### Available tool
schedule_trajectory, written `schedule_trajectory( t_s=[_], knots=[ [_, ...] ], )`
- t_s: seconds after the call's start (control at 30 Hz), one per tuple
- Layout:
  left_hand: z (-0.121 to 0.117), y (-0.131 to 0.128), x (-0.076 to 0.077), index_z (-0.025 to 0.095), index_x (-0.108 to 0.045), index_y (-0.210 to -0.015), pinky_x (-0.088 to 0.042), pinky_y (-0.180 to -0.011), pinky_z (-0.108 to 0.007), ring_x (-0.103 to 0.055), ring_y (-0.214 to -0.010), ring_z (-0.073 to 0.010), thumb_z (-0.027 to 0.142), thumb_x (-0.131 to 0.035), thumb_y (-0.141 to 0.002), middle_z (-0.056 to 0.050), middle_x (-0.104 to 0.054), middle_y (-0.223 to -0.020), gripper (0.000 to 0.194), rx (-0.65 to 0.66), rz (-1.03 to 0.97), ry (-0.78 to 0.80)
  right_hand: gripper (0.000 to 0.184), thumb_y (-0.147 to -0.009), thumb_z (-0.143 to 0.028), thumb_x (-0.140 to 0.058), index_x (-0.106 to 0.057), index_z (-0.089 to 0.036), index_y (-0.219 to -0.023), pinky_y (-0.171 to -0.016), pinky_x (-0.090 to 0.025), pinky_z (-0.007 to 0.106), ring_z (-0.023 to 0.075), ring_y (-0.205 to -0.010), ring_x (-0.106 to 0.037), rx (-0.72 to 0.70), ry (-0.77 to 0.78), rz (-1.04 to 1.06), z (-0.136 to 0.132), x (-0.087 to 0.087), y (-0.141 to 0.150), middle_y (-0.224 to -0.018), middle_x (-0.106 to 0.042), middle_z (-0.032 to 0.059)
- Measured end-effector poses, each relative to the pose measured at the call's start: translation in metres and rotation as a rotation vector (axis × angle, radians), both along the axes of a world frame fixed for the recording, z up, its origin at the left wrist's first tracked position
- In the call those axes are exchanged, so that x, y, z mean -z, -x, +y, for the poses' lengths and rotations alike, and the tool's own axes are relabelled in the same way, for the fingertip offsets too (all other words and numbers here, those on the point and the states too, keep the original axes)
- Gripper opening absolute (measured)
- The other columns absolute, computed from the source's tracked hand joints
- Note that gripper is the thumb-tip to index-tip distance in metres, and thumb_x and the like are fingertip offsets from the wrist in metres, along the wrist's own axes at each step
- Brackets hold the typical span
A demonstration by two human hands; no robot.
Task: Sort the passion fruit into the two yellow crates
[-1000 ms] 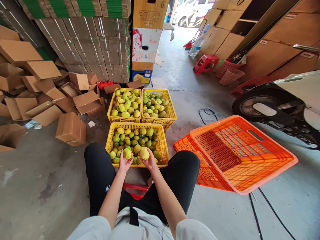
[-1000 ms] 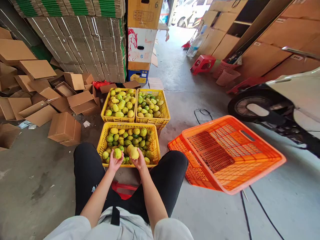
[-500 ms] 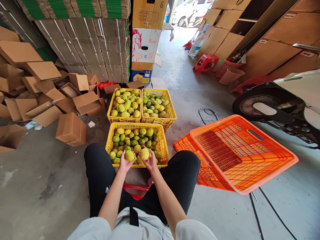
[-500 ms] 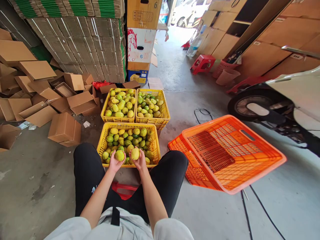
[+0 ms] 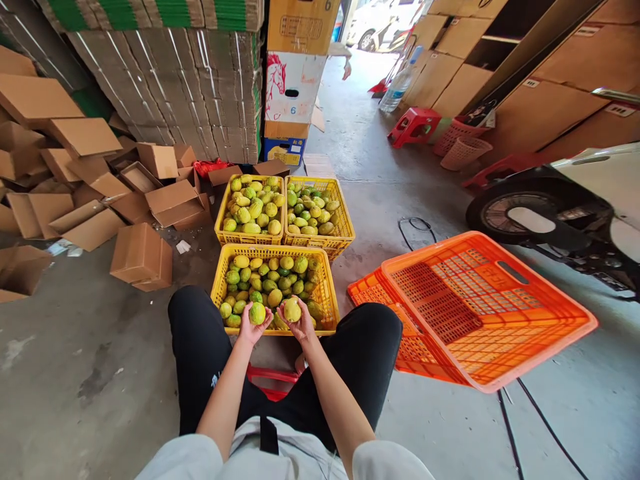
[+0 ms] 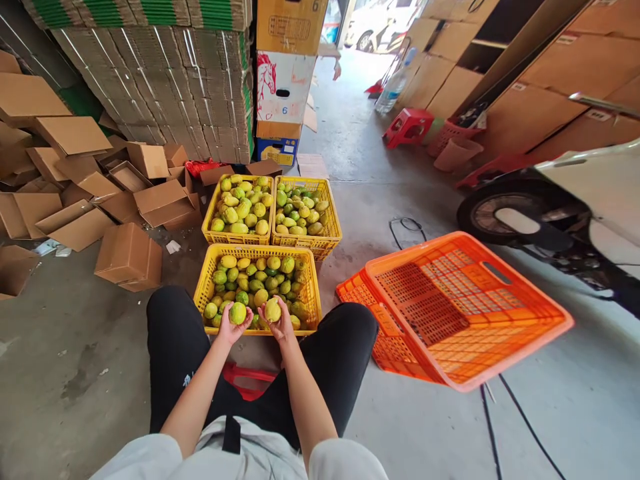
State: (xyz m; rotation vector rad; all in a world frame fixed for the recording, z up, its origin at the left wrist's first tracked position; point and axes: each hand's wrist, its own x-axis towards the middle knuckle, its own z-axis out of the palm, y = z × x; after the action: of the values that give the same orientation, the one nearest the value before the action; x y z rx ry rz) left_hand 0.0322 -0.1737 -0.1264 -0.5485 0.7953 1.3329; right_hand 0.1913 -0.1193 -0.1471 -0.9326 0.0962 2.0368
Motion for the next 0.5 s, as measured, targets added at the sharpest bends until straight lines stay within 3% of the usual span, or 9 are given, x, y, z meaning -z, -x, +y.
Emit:
schedule_trajectory(
  t_s=[0.13, 0.33, 0.5],
  knots=[
    [0.0, -0.002, 0.001, 0.014, -0.063, -0.101, -0.062, -0.058, -0.027, -0.072, -0.07, -0.018, 0.024, -0.051, -0.098, -0.011, -0.073, -0.087, 0.016, 0.028, 0.043, 0.007, 0.028, -0.078, -0.028, -0.078, -0.061, -0.025, -0.1, -0.074, -0.065, 0.04, 0.0243, -0.082, -0.076, -0.018, 0.075, -0.095, 0.0, 0.012, 0.003, -0.08, -0.072, 0.001],
    [-0.001, -0.004, 0.007, 0.015, -0.062, -0.092, -0.059, -0.052, -0.024, -0.068, -0.06, -0.0156, 0.025, -0.053, -0.097, -0.008, -0.07, -0.075, 0.014, 0.043, 0.097, 0.029, 0.027, -0.073, -0.032, -0.076, -0.054, -0.025, -0.087, -0.071, -0.064, 0.041, 0.0274, -0.089, -0.074, -0.084, 0.102, -0.133, -0.001, 0.024, 0.002, -0.078, -0.067, 0.0021],
    [-0.001, -0.004, 0.002, 0.015, -0.061, -0.091, -0.06, -0.053, -0.025, -0.068, -0.059, -0.016, 0.027, -0.057, -0.096, -0.008, -0.07, -0.073, 0.014, 0.023, 0.077, 0.088, 0.033, -0.069, -0.035, -0.076, -0.051, -0.027, -0.087, -0.073, -0.063, 0.043, 0.0267, -0.088, -0.071, -0.184, 0.025, -0.186, 0.028, 0.017, 0.017, -0.079, -0.063, 0.0005]
  ],
)
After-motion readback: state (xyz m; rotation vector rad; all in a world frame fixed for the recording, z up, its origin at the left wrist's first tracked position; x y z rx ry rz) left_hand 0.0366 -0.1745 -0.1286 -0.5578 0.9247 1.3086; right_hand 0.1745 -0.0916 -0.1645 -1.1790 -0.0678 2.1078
